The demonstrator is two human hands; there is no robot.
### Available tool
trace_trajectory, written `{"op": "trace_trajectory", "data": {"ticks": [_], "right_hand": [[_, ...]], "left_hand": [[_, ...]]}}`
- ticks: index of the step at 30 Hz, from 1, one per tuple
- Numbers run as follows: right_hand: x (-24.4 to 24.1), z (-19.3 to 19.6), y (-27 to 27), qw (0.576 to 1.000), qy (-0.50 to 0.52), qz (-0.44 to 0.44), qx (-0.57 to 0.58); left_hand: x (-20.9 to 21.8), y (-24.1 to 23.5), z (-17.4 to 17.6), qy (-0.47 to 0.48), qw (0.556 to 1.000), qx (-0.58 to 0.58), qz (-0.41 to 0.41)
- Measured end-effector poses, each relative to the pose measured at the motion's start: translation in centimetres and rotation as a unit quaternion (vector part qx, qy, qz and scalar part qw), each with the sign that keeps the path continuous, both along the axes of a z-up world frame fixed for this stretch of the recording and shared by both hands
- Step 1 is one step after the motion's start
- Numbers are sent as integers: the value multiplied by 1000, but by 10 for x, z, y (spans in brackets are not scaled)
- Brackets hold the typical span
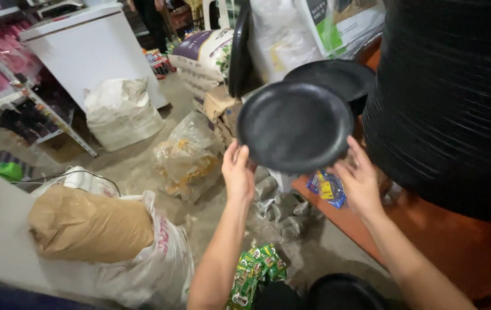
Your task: Stacking and organizing black plastic trays in a storage room.
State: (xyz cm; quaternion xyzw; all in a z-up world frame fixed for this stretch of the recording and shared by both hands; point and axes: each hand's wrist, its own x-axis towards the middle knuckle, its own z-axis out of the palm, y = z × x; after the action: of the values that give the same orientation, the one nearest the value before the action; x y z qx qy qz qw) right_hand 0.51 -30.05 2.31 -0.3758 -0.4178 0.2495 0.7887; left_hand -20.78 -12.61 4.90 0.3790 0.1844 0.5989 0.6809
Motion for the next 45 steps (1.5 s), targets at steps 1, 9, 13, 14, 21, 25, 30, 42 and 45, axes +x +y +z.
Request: {"op": "trace_trajectory", "data": {"ticks": [1,9,13,14,21,25,30,42,45], "right_hand": [[5,7,10,1000,1,-1,-1],[61,13,86,985,-133,-106,2],[81,11,105,977,-153,-129,-72],[82,13,105,970,-167,-150,-96],[109,-9,132,890,-346,-288,-71],[112,-9,140,866,-371,-322,-93],[115,-16,146,848,-384,-344,-119],[103,1,140,794,-422,-365,-243],[83,-3,123,847,-351,-298,-267]], "left_hand": [[12,10,6,1,1000,-1,-1],[128,151,-25,-42,999,7,-24],[156,139,11,11,999,35,22],[162,136,14,16,999,42,12],[185,116,27,257,962,74,55],[213,146,1,280,939,160,116],[231,174,-22,385,851,258,248],[217,150,3,469,821,254,201],[203,118,3,381,857,282,202]]}}
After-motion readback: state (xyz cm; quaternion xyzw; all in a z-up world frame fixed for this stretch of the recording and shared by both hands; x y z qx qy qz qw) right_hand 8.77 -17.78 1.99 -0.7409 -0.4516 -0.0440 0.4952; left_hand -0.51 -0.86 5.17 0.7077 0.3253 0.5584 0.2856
